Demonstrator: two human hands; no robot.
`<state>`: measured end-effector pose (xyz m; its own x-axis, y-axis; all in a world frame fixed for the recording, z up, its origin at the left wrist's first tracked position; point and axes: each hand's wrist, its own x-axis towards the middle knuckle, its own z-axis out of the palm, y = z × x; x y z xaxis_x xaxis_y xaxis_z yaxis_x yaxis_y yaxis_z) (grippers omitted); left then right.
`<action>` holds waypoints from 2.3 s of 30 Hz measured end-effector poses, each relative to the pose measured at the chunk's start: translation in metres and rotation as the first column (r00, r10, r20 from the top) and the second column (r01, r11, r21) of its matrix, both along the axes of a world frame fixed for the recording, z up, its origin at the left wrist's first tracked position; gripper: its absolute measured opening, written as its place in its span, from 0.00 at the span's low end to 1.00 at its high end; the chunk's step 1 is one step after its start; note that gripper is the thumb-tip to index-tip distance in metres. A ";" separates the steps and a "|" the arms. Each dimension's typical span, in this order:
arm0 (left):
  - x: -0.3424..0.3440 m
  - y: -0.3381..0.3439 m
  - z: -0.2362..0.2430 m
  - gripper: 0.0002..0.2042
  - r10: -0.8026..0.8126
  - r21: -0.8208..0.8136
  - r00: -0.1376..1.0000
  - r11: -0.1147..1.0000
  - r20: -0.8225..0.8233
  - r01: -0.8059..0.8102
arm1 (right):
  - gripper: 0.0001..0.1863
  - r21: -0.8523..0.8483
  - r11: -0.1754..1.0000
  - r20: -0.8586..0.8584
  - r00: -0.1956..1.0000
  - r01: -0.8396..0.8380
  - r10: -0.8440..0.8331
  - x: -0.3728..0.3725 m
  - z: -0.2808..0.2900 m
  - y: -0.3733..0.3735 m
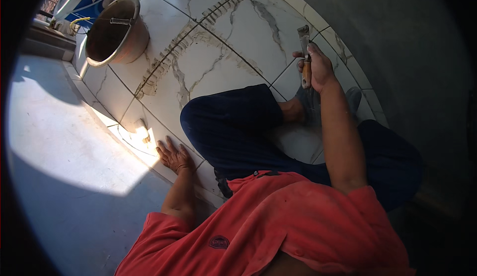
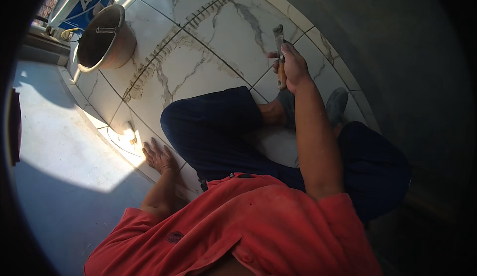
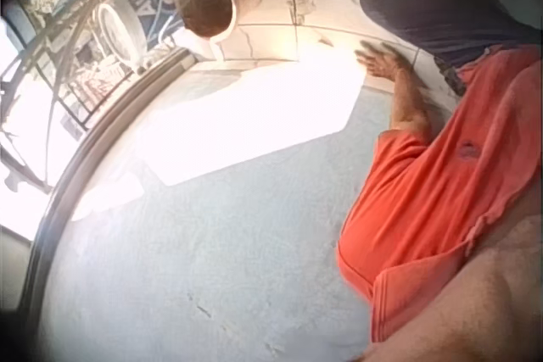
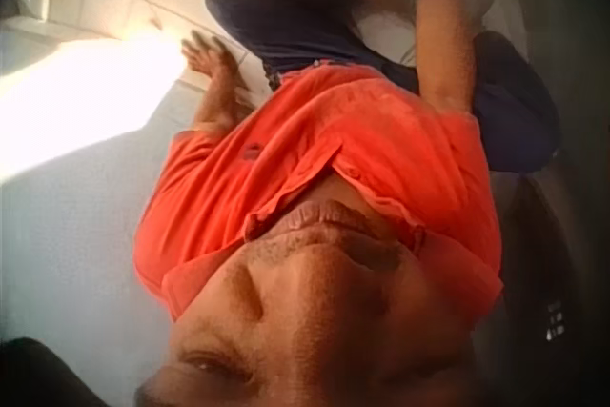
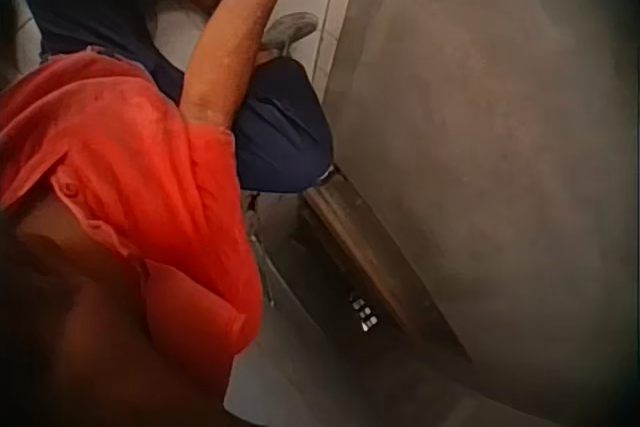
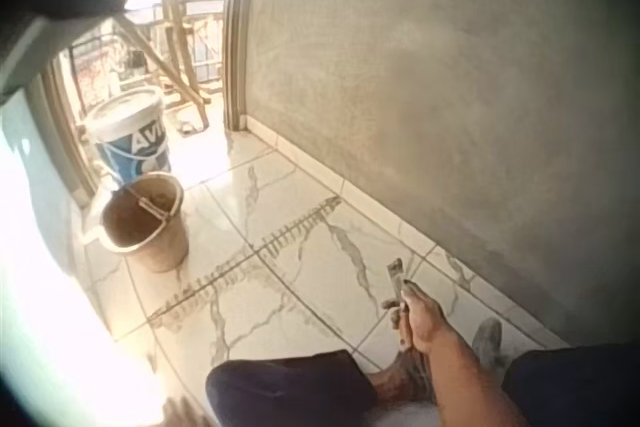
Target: The person scoops grout from a bucket using a trowel and applies it into the gaps between floor tiles. They spread the grout along the seams and smooth it with the trowel, working across multiple tile joints.
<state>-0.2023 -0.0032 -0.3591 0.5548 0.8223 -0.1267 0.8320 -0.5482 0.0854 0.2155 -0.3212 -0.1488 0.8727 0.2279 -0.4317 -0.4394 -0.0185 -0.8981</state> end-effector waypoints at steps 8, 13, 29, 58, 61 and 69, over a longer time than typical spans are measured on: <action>0.005 0.001 0.008 0.34 -0.021 0.031 0.997 0.999 0.068 0.019 | 0.15 -0.187 0.982 -0.083 0.996 0.008 -0.024 0.017 -0.016 -0.041; 0.004 0.006 0.007 0.35 -0.009 0.036 1.000 0.999 0.019 0.009 | 0.20 -0.218 0.955 -0.247 0.958 -0.202 0.146 0.034 -0.011 -0.047; 0.005 0.006 0.003 0.34 -0.036 0.060 0.993 0.998 0.112 0.029 | 0.24 -0.264 0.804 -0.521 0.781 -0.532 0.345 -0.023 -0.044 -0.005; 0.001 0.006 -0.003 0.36 -0.052 0.061 0.990 0.997 0.129 0.045 | 0.25 -0.904 0.292 -0.284 0.950 -0.311 0.131 -0.079 -0.115 0.109; 0.003 0.007 -0.002 0.36 -0.041 0.077 0.995 0.996 0.092 0.034 | 0.25 -0.895 0.248 -0.336 0.927 -0.370 0.168 -0.073 -0.114 0.110; 0.000 0.006 0.001 0.36 -0.033 0.087 0.997 0.996 0.063 0.028 | 0.26 -0.895 0.197 -0.347 0.902 -0.400 0.257 -0.098 -0.118 0.096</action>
<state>-0.2027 0.0031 -0.3581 0.5847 0.8110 -0.0196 0.8089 -0.5810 0.0899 0.1175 -0.2254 -0.2666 0.7659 -0.1395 -0.6276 -0.2442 -0.9661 -0.0833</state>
